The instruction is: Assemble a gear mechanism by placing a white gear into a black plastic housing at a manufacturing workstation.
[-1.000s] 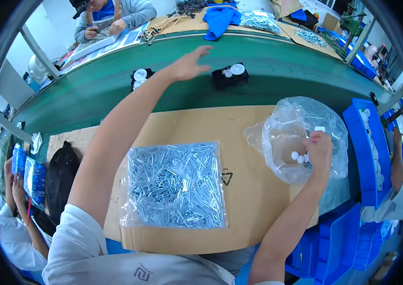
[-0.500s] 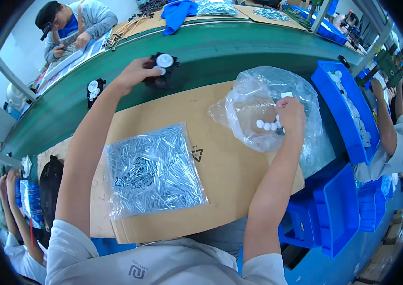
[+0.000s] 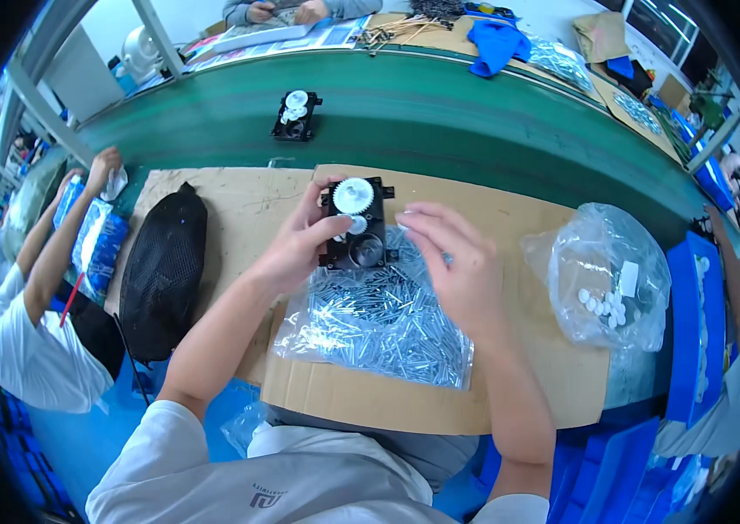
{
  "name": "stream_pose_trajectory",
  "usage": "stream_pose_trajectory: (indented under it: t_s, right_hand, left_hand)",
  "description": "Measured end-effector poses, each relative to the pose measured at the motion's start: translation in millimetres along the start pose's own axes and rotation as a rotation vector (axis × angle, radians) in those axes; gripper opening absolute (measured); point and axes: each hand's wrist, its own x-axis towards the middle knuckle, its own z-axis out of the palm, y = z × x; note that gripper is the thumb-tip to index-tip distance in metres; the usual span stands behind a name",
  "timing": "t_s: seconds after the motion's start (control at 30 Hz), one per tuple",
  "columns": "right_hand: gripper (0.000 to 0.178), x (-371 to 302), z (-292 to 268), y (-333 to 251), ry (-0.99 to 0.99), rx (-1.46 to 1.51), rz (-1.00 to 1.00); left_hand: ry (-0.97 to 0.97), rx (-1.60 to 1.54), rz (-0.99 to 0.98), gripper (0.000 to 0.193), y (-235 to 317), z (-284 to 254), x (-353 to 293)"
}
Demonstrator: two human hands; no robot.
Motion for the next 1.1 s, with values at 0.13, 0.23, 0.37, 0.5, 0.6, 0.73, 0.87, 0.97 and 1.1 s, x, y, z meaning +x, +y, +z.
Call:
stream_pose_trajectory:
  t_s: [0.13, 0.23, 0.37, 0.5, 0.6, 0.73, 0.87, 0.97, 1.1]
  right_hand:
    - [0.022, -8.4, 14.5, -7.1, 0.108, 0.038, -0.087]
    - [0.023, -8.8, 16.9, 0.1, 0.113, 0.040, -0.217]
    - [0.023, -14.5, 20.6, 4.2, 0.112, 0.020, -0.162]
    - [0.022, -19.1, 23.0, 4.8, 0.116, -0.006, -0.163]
    - [0.021, -20.8, 24.7, 3.0, 0.120, -0.024, -0.188]
    - [0.022, -19.2, 27.2, 1.9, 0.126, -0.128, -0.352]
    - [0.025, -14.7, 23.9, -1.1, 0.060, -0.067, -0.384]
    - [0.028, -15.1, 24.5, 0.9, 0.027, -0.042, -0.400]
    - [0.031, -17.0, 24.3, 2.0, 0.004, -0.027, -0.428]
  left_hand:
    - [-0.050, -0.023, -0.005, 0.077, -8.7, 1.8, -4.8]
    - [-0.176, 0.076, 0.120, 0.082, -17.4, 3.0, -2.9]
    - [-0.260, 0.248, 0.249, 0.081, -22.9, 8.2, -9.3]
    - [-0.250, 0.334, 0.330, 0.083, -26.9, 13.1, -11.9]
    - [-0.210, 0.364, 0.371, 0.086, -25.9, 16.7, -13.9]
    - [-0.106, 0.370, 0.406, 0.085, -17.1, 21.8, -15.1]
    - [-0.024, 0.419, 0.460, 0.084, -27.5, 14.3, -7.9]
    - [0.000, 0.433, 0.467, 0.082, -30.0, 13.5, -9.3]
    - [-0.012, 0.432, 0.446, 0.079, -28.8, 16.0, -11.1]
